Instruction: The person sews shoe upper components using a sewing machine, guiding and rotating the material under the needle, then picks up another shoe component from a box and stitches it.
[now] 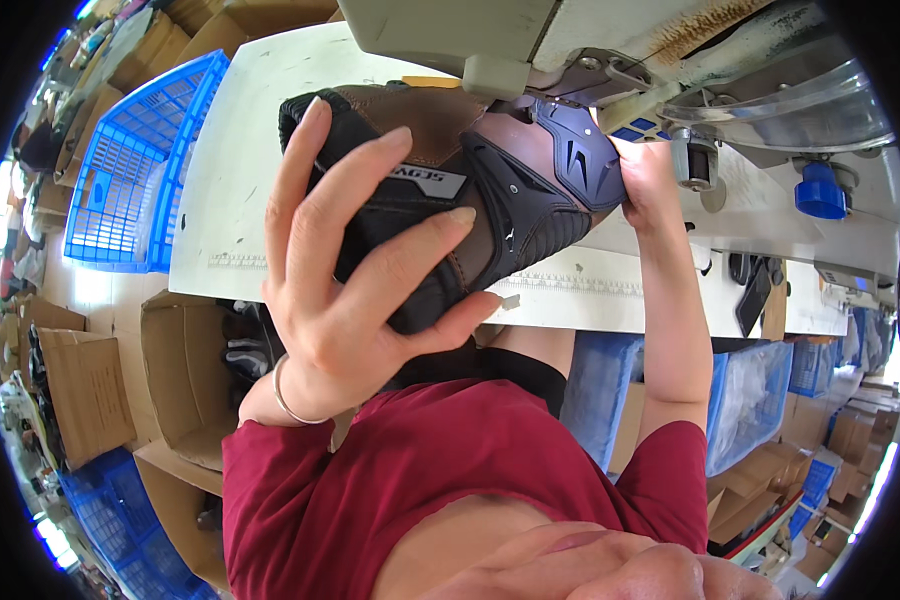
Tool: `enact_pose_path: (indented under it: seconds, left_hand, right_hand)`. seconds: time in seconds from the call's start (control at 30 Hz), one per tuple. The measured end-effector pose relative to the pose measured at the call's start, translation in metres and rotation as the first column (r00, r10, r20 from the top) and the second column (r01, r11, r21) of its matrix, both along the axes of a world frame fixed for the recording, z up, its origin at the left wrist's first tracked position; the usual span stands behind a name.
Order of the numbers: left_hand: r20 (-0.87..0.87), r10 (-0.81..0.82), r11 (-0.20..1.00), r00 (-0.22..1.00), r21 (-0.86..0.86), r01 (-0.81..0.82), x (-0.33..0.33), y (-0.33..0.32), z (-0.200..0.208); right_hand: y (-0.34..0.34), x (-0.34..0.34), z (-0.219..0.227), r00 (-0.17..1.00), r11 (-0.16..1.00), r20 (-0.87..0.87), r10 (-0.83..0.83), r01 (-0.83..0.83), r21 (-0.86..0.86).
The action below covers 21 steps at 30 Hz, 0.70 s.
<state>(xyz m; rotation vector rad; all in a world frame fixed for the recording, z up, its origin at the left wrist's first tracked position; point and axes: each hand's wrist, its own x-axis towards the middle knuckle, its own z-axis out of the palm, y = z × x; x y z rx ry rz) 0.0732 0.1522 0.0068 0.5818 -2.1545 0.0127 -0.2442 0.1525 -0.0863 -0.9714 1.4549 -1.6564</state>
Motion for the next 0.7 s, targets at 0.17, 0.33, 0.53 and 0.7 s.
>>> enact_pose_path:
  seconds: [0.17, 0.33, 0.53, 0.7]
  left_hand:
    - [-0.02, -0.004, 0.999, 1.0, 0.048, 0.005, 0.009, -0.016, 0.001]
    - [-0.302, -0.121, 0.909, 0.946, 0.349, 0.228, 0.013, -0.036, -0.004]
    - [-0.472, -0.146, 0.967, 0.869, 0.116, 0.225, -0.005, -0.08, -0.02]
    - [-0.779, -0.119, 0.876, 0.615, 0.21, 0.435, -0.028, -0.098, -0.018]
  right_hand:
    - [0.009, 0.024, 0.012, 0.996, 0.998, 0.078, -0.038, 0.041, -0.04]
    - [0.021, 0.045, 0.007, 0.987, 0.997, 0.138, -0.081, 0.083, -0.01]
    - [0.023, 0.072, 0.006, 0.976, 0.977, 0.165, -0.14, 0.163, -0.134]
    - [0.03, 0.09, 0.007, 0.967, 0.97, 0.234, -0.101, 0.148, -0.193]
